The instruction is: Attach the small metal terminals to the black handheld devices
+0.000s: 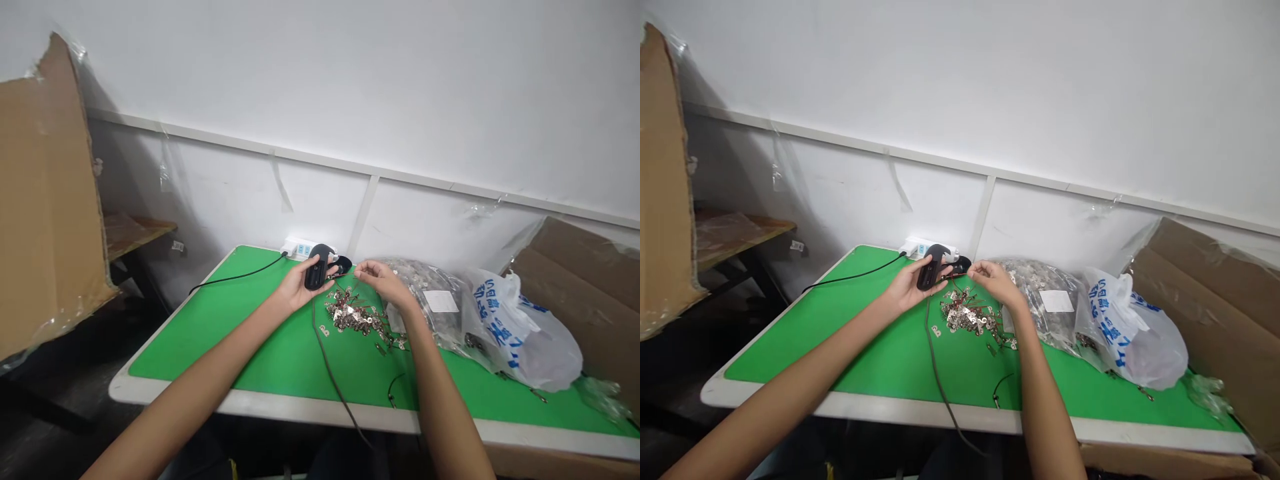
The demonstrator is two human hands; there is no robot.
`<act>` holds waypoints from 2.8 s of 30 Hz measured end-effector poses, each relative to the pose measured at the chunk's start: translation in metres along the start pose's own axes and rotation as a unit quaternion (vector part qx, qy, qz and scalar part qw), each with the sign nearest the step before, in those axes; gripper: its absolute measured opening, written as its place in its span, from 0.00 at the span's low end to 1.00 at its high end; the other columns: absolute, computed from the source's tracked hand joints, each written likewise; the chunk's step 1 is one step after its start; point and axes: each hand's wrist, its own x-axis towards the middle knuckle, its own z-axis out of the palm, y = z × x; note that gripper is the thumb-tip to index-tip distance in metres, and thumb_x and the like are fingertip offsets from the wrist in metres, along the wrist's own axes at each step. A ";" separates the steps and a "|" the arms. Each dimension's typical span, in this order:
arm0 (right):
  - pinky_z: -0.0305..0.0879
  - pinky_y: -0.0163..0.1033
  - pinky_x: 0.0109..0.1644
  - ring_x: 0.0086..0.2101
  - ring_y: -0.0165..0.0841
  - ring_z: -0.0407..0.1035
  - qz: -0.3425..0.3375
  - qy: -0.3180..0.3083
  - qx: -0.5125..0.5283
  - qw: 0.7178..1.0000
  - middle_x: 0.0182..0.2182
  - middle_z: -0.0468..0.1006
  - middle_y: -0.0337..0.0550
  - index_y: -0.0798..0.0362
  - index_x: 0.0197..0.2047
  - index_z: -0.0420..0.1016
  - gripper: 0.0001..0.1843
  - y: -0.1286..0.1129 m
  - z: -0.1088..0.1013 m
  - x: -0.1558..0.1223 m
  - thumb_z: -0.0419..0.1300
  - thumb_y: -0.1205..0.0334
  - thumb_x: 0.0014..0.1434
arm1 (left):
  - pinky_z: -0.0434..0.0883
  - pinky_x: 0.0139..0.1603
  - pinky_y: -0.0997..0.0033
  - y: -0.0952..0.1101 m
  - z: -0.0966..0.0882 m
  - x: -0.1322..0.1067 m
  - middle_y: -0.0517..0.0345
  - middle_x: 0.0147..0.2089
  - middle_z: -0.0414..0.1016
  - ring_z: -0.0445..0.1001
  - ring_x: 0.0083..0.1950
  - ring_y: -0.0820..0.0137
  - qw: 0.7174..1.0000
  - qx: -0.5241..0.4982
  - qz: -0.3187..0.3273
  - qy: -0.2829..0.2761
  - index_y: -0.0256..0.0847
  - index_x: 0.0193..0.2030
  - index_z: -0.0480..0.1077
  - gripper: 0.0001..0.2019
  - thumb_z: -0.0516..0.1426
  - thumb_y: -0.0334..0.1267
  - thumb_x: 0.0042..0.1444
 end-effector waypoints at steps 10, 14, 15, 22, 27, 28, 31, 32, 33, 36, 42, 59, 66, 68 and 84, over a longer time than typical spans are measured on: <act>0.68 0.41 0.47 0.39 0.36 0.70 -0.017 -0.025 -0.013 0.999 0.38 0.77 0.42 0.50 0.41 0.73 0.17 0.001 0.017 0.004 0.60 0.45 0.62 | 0.81 0.34 0.76 0.000 -0.001 0.006 0.41 0.43 0.83 0.84 0.38 0.66 0.999 0.016 0.045 0.021 0.34 0.45 0.76 0.08 0.62 0.33 0.61; 0.67 0.41 0.47 0.39 0.36 0.70 -0.016 -0.009 -0.014 1.000 0.38 0.76 0.42 0.50 0.42 0.72 0.19 0.001 0.016 0.004 0.60 0.42 0.61 | 0.81 0.32 0.73 0.001 -0.003 0.004 0.40 0.44 0.83 0.84 0.41 0.62 0.999 0.039 0.026 0.005 0.34 0.47 0.77 0.11 0.62 0.38 0.62; 0.67 0.41 0.47 0.39 0.36 0.69 -0.016 -0.002 -0.015 1.000 0.38 0.76 0.42 0.50 0.42 0.72 0.20 0.001 0.015 0.004 0.60 0.41 0.61 | 0.81 0.32 0.72 0.002 -0.004 0.003 0.40 0.45 0.83 0.84 0.41 0.61 0.999 0.040 0.021 0.003 0.34 0.47 0.77 0.11 0.62 0.38 0.62; 0.67 0.41 0.46 0.39 0.36 0.70 -0.013 0.003 0.007 1.000 0.38 0.76 0.43 0.50 0.42 0.72 0.20 0.000 0.015 0.003 0.62 0.41 0.59 | 0.82 0.36 0.71 0.004 -0.002 0.001 0.40 0.45 0.82 0.84 0.44 0.63 0.999 0.025 0.026 -0.018 0.34 0.47 0.75 0.09 0.61 0.36 0.63; 0.68 0.41 0.47 0.40 0.37 0.71 -0.018 0.001 0.003 1.000 0.39 0.77 0.43 0.50 0.42 0.73 0.19 0.002 0.016 0.004 0.61 0.43 0.60 | 0.84 0.40 0.72 0.004 0.000 0.003 0.42 0.44 0.83 0.84 0.43 0.63 0.997 0.042 0.058 0.002 0.36 0.47 0.75 0.09 0.63 0.35 0.61; 0.68 0.42 0.47 0.41 0.37 0.71 -0.020 0.001 0.002 1.000 0.39 0.77 0.43 0.50 0.42 0.73 0.18 0.002 0.016 0.005 0.61 0.43 0.61 | 0.84 0.41 0.72 0.004 0.000 0.004 0.42 0.44 0.83 0.84 0.43 0.63 0.997 0.041 0.059 0.007 0.36 0.47 0.75 0.09 0.63 0.34 0.61; 0.68 0.42 0.48 0.41 0.37 0.72 -0.023 0.000 -0.007 1.000 0.40 0.78 0.43 0.50 0.42 0.73 0.17 0.004 0.014 0.006 0.61 0.44 0.61 | 0.84 0.42 0.73 0.004 0.000 0.005 0.42 0.41 0.84 0.84 0.41 0.64 0.998 0.029 0.048 0.018 0.34 0.46 0.76 0.08 0.63 0.33 0.61; 0.68 0.42 0.48 0.41 0.37 0.72 -0.024 -0.001 -0.013 1.000 0.40 0.78 0.43 0.50 0.42 0.73 0.17 0.004 0.014 0.006 0.61 0.45 0.61 | 0.83 0.41 0.74 0.003 0.001 0.005 0.42 0.40 0.84 0.84 0.39 0.65 0.999 0.026 0.041 0.022 0.33 0.46 0.77 0.07 0.63 0.32 0.61; 0.68 0.42 0.48 0.41 0.37 0.72 -0.024 -0.003 -0.021 0.999 0.40 0.78 0.43 0.50 0.42 0.73 0.17 0.003 0.013 0.006 0.60 0.45 0.61 | 0.83 0.39 0.75 0.003 0.002 0.004 0.42 0.39 0.84 0.84 0.37 0.66 0.999 0.025 0.033 0.025 0.32 0.45 0.78 0.07 0.62 0.32 0.61; 0.69 0.44 0.50 0.43 0.37 0.73 -0.040 0.000 -0.049 0.998 0.43 0.80 0.45 0.50 0.43 0.74 0.14 0.002 0.016 0.006 0.62 0.50 0.60 | 0.81 0.35 0.79 -0.001 0.005 0.003 0.41 0.38 0.84 0.82 0.33 0.69 0.999 0.036 0.015 0.024 0.29 0.44 0.78 0.07 0.61 0.30 0.62; 0.73 0.45 0.52 0.45 0.36 0.76 -0.097 -0.003 0.013 0.995 0.44 0.81 0.45 0.49 0.48 0.71 0.16 -0.002 0.037 0.006 0.64 0.51 0.61 | 0.81 0.35 0.80 -0.008 0.010 -0.001 0.43 0.37 0.84 0.82 0.33 0.70 0.999 0.038 0.004 0.012 0.30 0.40 0.79 0.05 0.60 0.29 0.63; 0.70 0.40 0.42 0.39 0.36 0.76 -0.143 0.044 -0.029 0.988 0.38 0.84 0.42 0.50 0.41 0.79 0.10 -0.017 0.051 0.002 0.61 0.54 0.64 | 0.55 0.11 0.80 0.000 0.002 -0.002 0.64 0.24 0.68 0.57 0.14 0.81 0.999 0.034 -0.008 -0.003 0.38 0.33 0.68 0.15 0.63 0.48 0.57; 0.71 0.42 0.45 0.38 0.37 0.77 -0.202 0.128 -0.053 0.969 0.34 0.83 0.41 0.49 0.38 0.78 0.08 -0.027 0.059 -0.003 0.59 0.58 0.67 | 0.54 0.15 0.77 -0.001 -0.005 -0.004 0.59 0.24 0.69 0.58 0.15 0.78 0.983 0.124 -0.042 -0.131 0.38 0.33 0.69 0.26 0.56 0.64 0.58; 0.71 0.42 0.45 0.38 0.37 0.76 -0.230 0.160 -0.084 0.956 0.34 0.82 0.41 0.49 0.37 0.78 0.08 -0.030 0.060 -0.005 0.59 0.60 0.67 | 0.56 0.16 0.76 -0.004 -0.006 -0.003 0.59 0.22 0.67 0.60 0.17 0.76 0.975 0.170 -0.011 -0.144 0.37 0.33 0.70 0.27 0.56 0.64 0.57; 0.65 0.47 0.47 0.40 0.40 0.73 -0.319 0.224 -0.267 0.881 0.37 0.80 0.45 0.49 0.38 0.71 0.06 -0.037 0.073 -0.014 0.56 0.66 0.69 | 0.65 0.20 0.73 -0.021 -0.007 0.003 0.58 0.18 0.70 0.66 0.18 0.71 0.958 0.226 0.132 -0.119 0.38 0.38 0.70 0.32 0.53 0.71 0.58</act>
